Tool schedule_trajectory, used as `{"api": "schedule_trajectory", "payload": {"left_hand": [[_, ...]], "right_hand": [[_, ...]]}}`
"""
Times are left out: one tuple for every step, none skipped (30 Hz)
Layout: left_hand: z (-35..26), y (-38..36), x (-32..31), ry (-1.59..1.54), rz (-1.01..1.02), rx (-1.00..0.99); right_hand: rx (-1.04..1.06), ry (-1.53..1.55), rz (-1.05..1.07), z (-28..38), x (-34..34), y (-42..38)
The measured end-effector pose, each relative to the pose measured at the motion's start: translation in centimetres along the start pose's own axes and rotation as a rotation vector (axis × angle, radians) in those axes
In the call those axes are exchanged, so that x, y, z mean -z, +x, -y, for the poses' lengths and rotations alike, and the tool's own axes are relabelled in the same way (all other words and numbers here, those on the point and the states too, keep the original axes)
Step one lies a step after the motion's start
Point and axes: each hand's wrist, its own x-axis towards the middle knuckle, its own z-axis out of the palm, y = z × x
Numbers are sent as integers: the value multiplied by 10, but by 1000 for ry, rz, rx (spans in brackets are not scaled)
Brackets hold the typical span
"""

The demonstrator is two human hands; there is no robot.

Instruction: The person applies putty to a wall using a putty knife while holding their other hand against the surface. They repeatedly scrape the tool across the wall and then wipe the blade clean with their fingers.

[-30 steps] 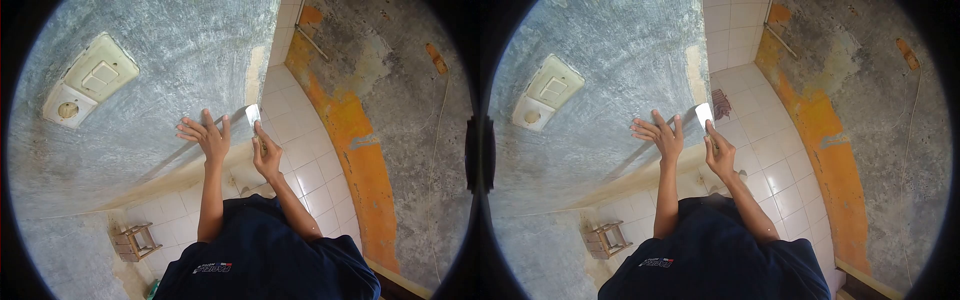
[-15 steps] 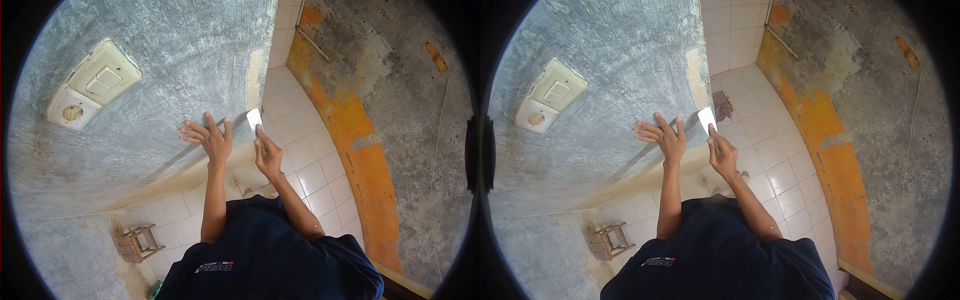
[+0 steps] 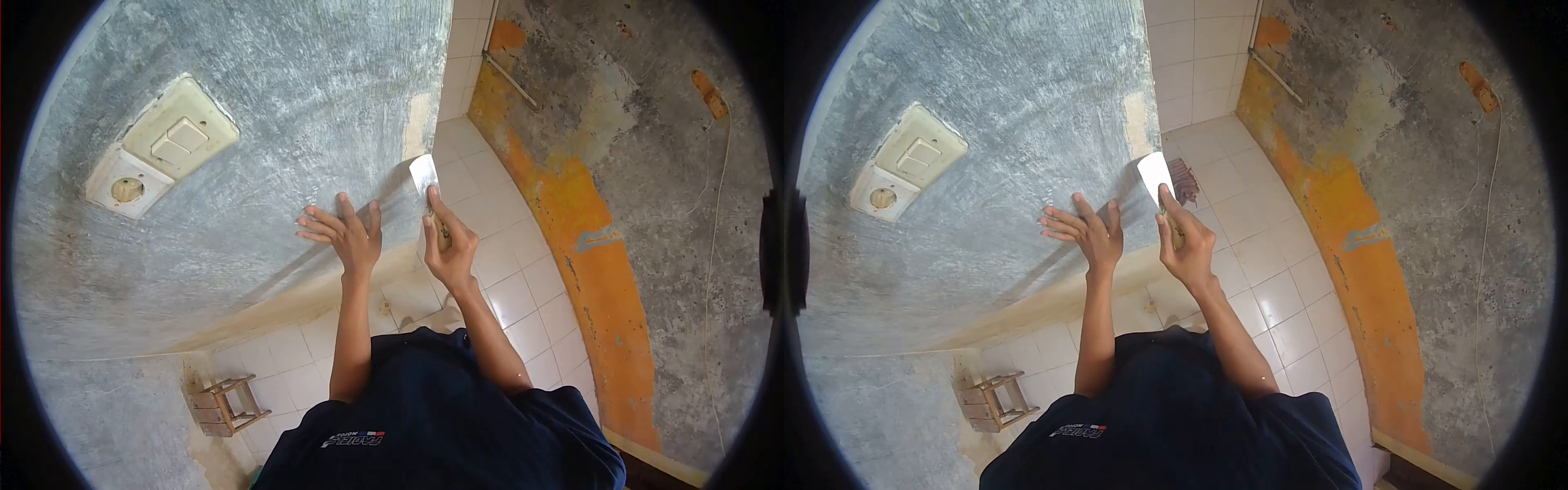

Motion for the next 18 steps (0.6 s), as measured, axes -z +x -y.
{"api": "schedule_trajectory", "payload": {"left_hand": [[0,3,1,-1,-7,-4],[-1,3,4,2,11,-7],[-1,2,7,5,33,-7],[-1,2,8,3,30,-7],[0,3,8,7,21,-14],[-1,2,6,9,13,-20],[-2,4,4,5,15,-18],[-1,4,2,13,6,-16],[-1,2,3,21,-2,-16],[-1,2,4,18,-1,-20],[-1,4,5,6,-4,-24],[-2,4,6,-6,-5,-25],[-2,2,7,-9,-6,-26],[-1,2,7,-1,-2,-27],[-1,4,6,8,0,-26],[-2,5,4,7,0,-23],[-1,4,5,1,1,-27],[-1,2,5,-5,-2,-27]], "right_hand": [[6,2,-5,-6,-2,-4],[17,-13,4,-19,-5,-16],[24,-30,17,-31,-8,-29],[23,-68,37,-35,-11,-35],[25,-72,35,-41,-12,-37],[52,-70,6,-34,-12,-32],[77,-67,-21,-26,-11,-25],[65,-56,-11,-18,-8,-18],[55,-59,-11,-17,-6,-23],[3,-42,24,-16,-4,-25],[-43,-24,58,-16,-4,-25],[-40,-26,55,-22,-5,-32],[-43,-45,64,-30,-7,-41],[-45,-64,73,-39,-10,-47],[-40,-65,72,-35,-10,-41],[-57,-38,68,-29,-10,-37],[-83,-11,64,-24,-9,-37],[-88,-15,68,-25,-8,-40]]}}
